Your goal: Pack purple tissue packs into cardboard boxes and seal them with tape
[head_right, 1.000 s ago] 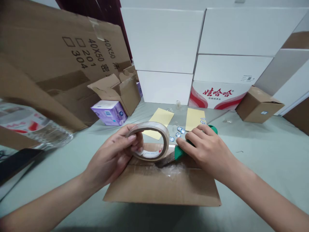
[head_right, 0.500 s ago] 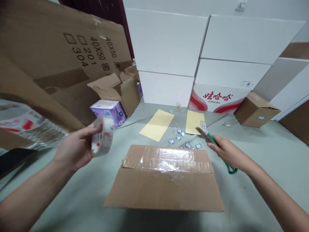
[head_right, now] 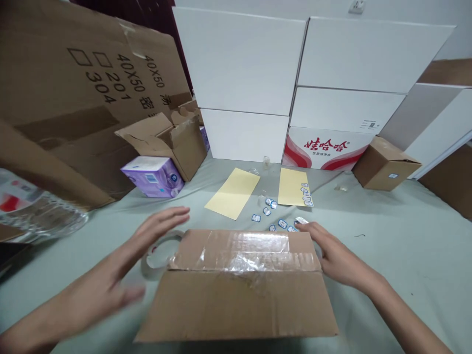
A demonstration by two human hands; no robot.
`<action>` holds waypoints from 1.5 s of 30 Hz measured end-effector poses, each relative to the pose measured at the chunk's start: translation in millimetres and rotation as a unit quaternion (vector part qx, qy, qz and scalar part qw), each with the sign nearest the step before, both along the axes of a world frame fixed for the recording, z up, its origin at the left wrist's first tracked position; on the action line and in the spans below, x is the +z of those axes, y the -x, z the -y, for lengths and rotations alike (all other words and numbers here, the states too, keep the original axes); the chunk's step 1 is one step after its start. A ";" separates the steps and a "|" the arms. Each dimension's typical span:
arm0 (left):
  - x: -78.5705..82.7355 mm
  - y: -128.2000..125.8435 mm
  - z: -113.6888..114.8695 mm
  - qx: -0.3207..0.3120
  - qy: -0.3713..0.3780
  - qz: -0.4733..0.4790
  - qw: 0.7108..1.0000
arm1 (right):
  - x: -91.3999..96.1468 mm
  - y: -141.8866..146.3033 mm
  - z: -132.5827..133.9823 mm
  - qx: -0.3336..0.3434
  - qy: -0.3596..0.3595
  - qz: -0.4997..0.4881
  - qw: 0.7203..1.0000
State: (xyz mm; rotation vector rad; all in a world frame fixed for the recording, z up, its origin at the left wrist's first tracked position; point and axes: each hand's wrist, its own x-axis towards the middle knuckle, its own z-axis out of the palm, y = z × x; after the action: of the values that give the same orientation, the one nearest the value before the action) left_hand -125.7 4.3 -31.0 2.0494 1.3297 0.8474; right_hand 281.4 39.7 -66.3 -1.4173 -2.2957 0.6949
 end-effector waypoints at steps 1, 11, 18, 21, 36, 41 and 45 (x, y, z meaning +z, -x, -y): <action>7.7 -8.7 11.0 -0.054 -0.015 -0.031 0.998 | 2.1 4.0 4.0 0.040 0.016 -0.014 0.999; 60.2 -87.3 -16.4 -0.226 -0.002 -0.187 0.956 | -4.7 13.6 24.7 0.096 0.063 -0.156 0.981; 62.0 -14.1 -59.8 -0.254 0.036 -0.157 0.954 | 5.8 33.4 49.9 0.130 0.220 -0.327 0.910; 57.1 4.0 -63.6 -0.268 0.030 -0.084 0.959 | 13.5 52.0 57.3 0.128 0.199 -0.365 0.900; 48.6 6.0 -59.7 -0.301 0.032 -0.242 0.922 | 57.2 95.9 66.1 0.036 -0.379 -0.216 0.899; 53.1 -3.9 -47.1 -0.270 0.041 -0.243 0.931 | 65.2 101.0 66.5 0.044 -0.407 -0.203 0.890; 51.6 11.4 -49.9 -0.274 0.028 -0.241 0.931 | 61.3 82.3 40.6 -0.036 -0.453 -0.200 0.868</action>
State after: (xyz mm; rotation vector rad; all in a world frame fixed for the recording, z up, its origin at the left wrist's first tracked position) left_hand -137.1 54.1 20.6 2.4937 0.8918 0.0549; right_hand 199.2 -0.9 -4.9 -0.7924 -1.8015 -0.1441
